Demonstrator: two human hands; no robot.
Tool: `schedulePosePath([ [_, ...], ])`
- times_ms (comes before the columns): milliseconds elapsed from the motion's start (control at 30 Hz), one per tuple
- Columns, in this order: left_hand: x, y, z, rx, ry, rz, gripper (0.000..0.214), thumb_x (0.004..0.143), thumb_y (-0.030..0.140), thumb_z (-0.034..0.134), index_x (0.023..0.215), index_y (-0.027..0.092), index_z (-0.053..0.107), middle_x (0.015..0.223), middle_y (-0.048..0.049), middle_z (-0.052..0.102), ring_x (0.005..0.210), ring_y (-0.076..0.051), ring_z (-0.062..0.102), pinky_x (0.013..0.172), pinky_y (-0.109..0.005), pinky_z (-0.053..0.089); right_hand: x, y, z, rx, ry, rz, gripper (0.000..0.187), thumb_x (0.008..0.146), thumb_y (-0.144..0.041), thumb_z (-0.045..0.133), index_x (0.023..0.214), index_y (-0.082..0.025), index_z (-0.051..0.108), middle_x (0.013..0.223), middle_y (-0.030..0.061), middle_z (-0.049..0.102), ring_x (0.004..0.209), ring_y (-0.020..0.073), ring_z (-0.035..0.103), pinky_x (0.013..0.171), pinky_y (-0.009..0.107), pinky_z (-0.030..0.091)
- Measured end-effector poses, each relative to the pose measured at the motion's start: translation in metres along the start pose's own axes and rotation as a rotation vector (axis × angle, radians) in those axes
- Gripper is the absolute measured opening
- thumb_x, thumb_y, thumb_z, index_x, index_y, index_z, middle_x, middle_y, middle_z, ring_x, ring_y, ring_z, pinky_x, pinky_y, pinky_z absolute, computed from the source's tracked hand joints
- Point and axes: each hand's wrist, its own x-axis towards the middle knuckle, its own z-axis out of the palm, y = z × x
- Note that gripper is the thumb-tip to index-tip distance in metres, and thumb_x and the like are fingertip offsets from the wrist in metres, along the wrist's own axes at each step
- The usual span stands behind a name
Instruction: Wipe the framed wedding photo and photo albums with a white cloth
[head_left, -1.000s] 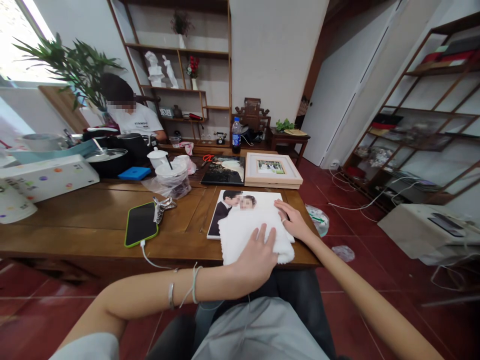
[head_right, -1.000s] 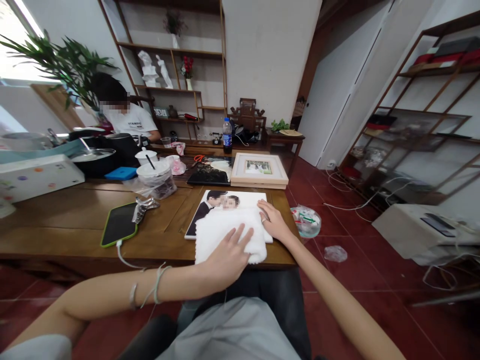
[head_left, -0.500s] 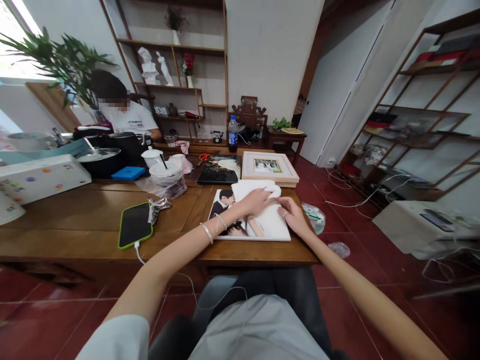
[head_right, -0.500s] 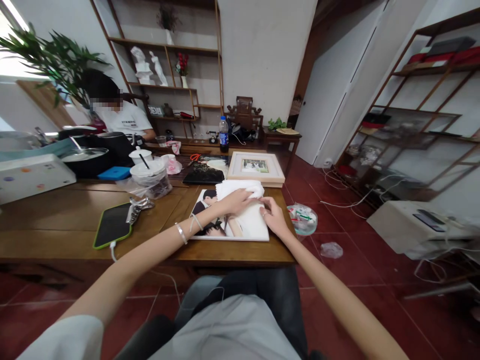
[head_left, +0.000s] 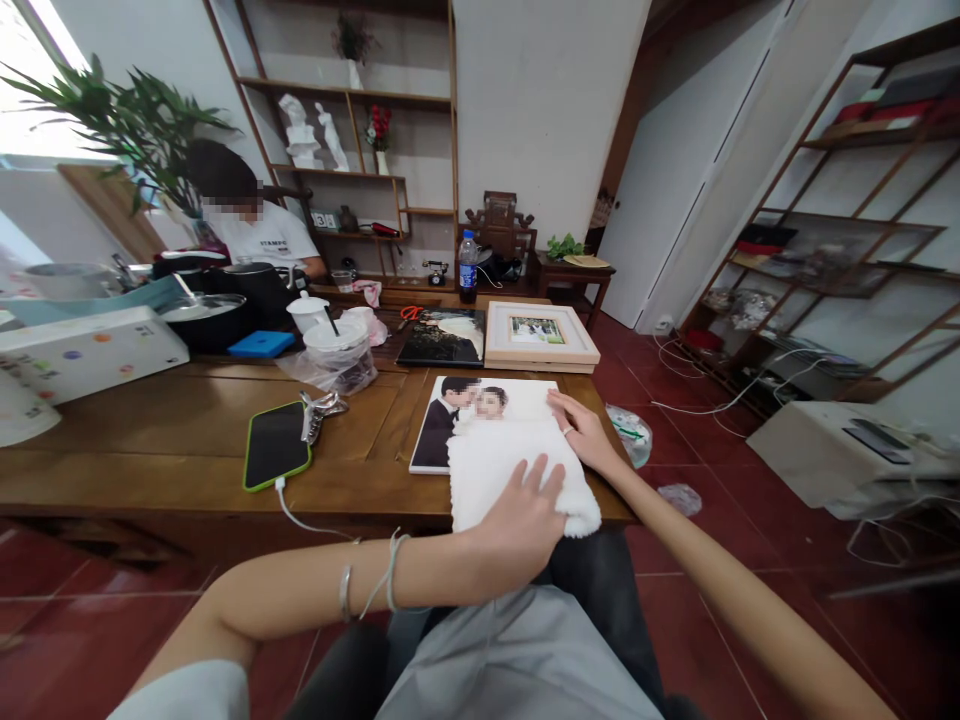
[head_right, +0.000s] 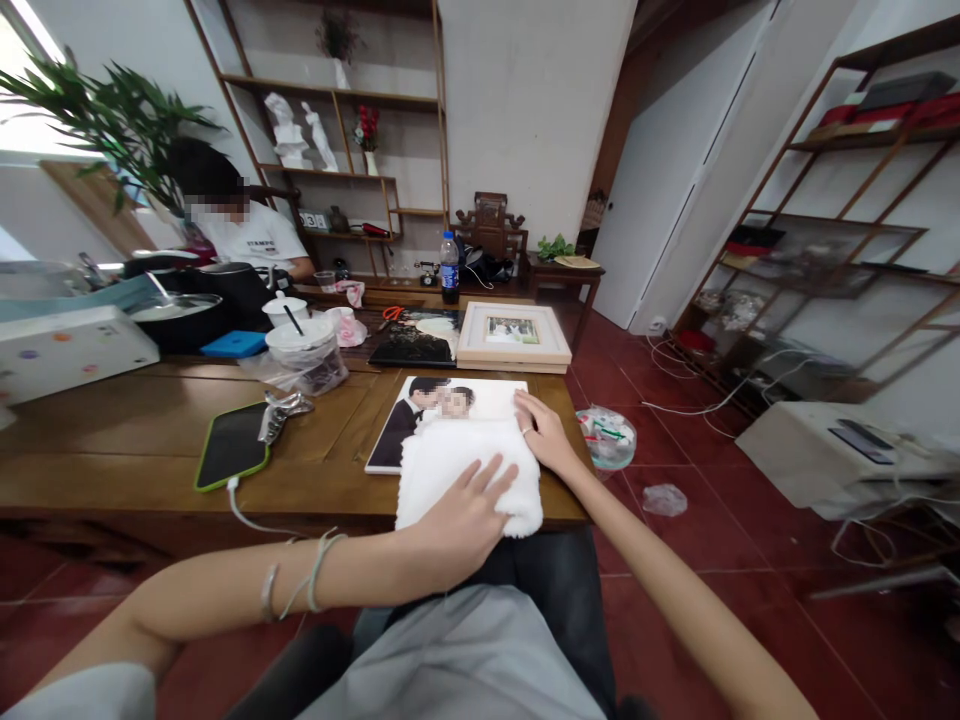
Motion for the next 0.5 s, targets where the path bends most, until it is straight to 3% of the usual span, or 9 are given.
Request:
schedulePosePath([
  [133, -0.019, -0.003, -0.010, -0.028, -0.037, 0.021, 0.027, 0.083, 0.025, 0.048, 0.099, 0.016, 0.067, 0.140, -0.0142, 0.039, 0.129, -0.037, 0.033, 0.099, -0.049, 0.032, -0.001, 0.001, 0.003, -0.047, -0.071, -0.036, 0.036, 0.081, -0.025, 0.051, 0.116, -0.021, 0.060, 0.126, 0.0088, 0.056, 0.122, 0.0240, 0.047, 0.104, 0.046, 0.035],
  [267, -0.022, -0.025, -0.014, -0.050, -0.026, -0.066, 0.030, 0.088, 0.022, 0.041, 0.108, 0.017, 0.063, 0.139, -0.0111, 0.042, 0.129, -0.030, 0.036, 0.100, -0.044, 0.034, -0.001, 0.000, 0.004, -0.080, -0.080, -0.043, 0.037, 0.081, -0.023, 0.052, 0.116, -0.019, 0.061, 0.126, 0.0100, 0.056, 0.122, 0.0247, 0.046, 0.105, 0.046, 0.034],
  [367, -0.013, -0.061, -0.003, -0.038, 0.033, -0.167, 0.032, 0.091, 0.023, 0.037, 0.112, 0.016, 0.061, 0.138, -0.0114, 0.042, 0.129, -0.028, 0.036, 0.102, -0.043, 0.033, -0.001, -0.001, 0.004, -0.103, -0.091, -0.038, 0.038, 0.082, -0.024, 0.050, 0.117, -0.015, 0.060, 0.127, 0.0125, 0.055, 0.123, 0.0245, 0.045, 0.106, 0.044, 0.034],
  [500, 0.002, -0.126, 0.020, -0.036, 0.128, -0.224, 0.036, 0.094, 0.032, 0.034, 0.116, 0.018, 0.058, 0.139, -0.0096, 0.042, 0.131, -0.026, 0.032, 0.105, -0.043, 0.029, -0.001, -0.001, 0.004, -0.109, -0.101, -0.033, 0.039, 0.082, -0.025, 0.050, 0.118, -0.015, 0.059, 0.127, 0.0130, 0.054, 0.123, 0.0245, 0.045, 0.104, 0.045, 0.036],
])
